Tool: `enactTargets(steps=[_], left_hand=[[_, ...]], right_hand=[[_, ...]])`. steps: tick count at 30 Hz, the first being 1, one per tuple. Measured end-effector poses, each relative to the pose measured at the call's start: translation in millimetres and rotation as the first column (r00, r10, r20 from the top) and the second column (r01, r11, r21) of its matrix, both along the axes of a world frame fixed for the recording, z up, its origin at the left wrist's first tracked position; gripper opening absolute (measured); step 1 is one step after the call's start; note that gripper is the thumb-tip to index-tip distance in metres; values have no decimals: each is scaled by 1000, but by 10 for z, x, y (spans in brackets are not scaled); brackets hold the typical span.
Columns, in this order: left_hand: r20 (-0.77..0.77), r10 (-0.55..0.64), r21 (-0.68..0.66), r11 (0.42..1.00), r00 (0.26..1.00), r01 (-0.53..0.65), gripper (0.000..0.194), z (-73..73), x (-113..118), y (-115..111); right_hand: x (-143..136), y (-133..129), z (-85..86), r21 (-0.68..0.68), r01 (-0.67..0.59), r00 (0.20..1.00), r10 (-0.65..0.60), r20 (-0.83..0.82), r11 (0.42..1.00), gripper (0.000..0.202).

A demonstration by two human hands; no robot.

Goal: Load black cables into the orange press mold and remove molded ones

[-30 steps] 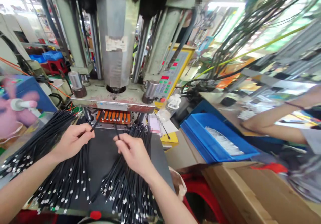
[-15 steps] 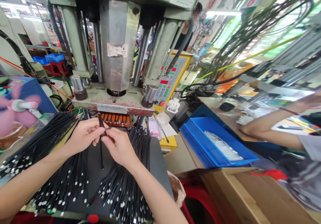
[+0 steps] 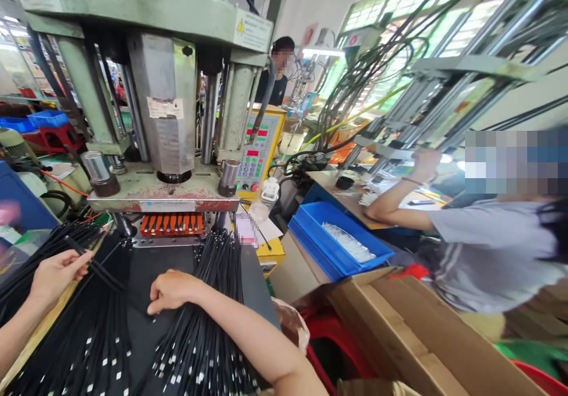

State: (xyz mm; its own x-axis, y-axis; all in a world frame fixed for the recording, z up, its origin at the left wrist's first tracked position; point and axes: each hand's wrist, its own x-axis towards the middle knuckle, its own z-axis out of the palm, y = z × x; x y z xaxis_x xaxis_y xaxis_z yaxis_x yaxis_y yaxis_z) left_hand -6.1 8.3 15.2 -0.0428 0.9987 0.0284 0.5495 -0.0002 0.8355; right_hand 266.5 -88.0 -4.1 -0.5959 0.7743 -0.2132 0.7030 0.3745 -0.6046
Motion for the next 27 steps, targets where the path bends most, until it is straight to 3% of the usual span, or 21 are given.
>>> enactTargets(steps=[3,5,7,10,12,14,16,18,20,22,24,27], left_hand=[[-372,50,40,998,927,-37,37,-101,-178,-19],[-520,69,69,997,851,-39,32,-111,-207,-82],[-554,118,98,992,824,-76,43,-108,-196,-148],[-572,215,199,973,791,-121,86,-94,-142,-224],[-561,226,282,957,796,-73,87,-67,-83,-233],[-529,116,311,948,841,64,67,-26,10,-190],[-491,-101,274,925,865,264,45,16,154,-106],[-417,-300,221,882,858,416,39,35,349,0],[-242,-408,158,879,880,451,37,5,583,125],[27,-379,50,925,925,377,37,-79,836,269],[240,-266,-66,955,934,289,35,-201,1090,427],[357,-152,-134,968,921,212,34,-382,1426,673]], right_hand=[[-47,271,72,60,207,971,-197,-138,977,16],[-95,458,119,99,351,917,-321,-238,931,17],[-152,620,146,97,428,869,-379,-318,899,21],[-215,745,156,35,462,788,-393,-475,886,23],[-221,745,156,45,495,694,-364,-621,868,27],[-187,701,163,116,532,617,-291,-732,839,28],[-108,633,183,173,557,597,-247,-764,812,20],[21,566,210,196,608,606,-291,-740,769,14],[198,523,229,231,680,628,-390,-673,696,15],[408,523,220,286,739,646,-520,-558,610,16],[618,569,177,342,779,626,-678,-385,525,20],[848,730,67,406,810,524,-833,-177,423,27]])
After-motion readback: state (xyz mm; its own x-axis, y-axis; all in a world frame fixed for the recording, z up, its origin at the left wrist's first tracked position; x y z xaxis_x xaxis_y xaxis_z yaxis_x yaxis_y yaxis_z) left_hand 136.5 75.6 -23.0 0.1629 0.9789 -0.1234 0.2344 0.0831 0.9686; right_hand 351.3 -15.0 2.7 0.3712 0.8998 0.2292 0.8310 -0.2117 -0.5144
